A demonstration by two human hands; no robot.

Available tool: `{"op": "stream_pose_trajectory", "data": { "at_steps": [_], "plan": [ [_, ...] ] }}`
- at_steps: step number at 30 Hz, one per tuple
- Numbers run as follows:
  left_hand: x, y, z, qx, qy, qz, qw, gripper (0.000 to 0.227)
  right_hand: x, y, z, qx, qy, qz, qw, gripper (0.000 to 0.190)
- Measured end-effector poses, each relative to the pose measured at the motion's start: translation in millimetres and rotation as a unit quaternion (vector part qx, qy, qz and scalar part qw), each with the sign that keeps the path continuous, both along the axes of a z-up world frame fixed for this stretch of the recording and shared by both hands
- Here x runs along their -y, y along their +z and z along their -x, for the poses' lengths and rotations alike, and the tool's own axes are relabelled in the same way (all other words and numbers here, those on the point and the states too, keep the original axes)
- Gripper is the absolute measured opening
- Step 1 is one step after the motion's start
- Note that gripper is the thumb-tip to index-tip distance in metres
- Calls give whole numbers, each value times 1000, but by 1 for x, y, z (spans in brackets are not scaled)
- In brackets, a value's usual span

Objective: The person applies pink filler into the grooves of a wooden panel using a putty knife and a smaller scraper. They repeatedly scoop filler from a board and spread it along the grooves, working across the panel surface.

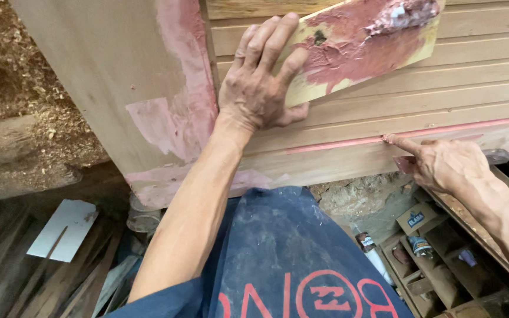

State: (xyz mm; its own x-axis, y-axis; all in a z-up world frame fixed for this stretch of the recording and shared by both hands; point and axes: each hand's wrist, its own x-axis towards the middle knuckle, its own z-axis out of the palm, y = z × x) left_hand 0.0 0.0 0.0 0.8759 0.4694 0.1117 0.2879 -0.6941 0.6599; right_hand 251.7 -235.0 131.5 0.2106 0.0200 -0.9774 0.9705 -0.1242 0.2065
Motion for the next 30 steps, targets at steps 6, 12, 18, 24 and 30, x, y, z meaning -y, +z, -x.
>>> {"op": "stream_pose_trajectory", "data": {
  "at_steps": [6,12,18,24,30],
  "plan": [
    [-4,6,-5,-2,2,-28,1000,74,94,-2,-60,129,-87,-96,983,38],
    [-7,22,-16,-4,-5,-38,999,76,125,7,-22,125,-494,-350,786,60],
    [-3,39,-25,-15,-2,-56,998,77,60,-4,11,267,-804,-294,443,51],
    [4,58,-27,-14,-10,-54,998,74,12,-19,129,186,-735,-380,531,23],
    [15,75,-22,-9,3,-47,999,69,-14,-14,214,15,-801,-304,515,23]
  ]
}}
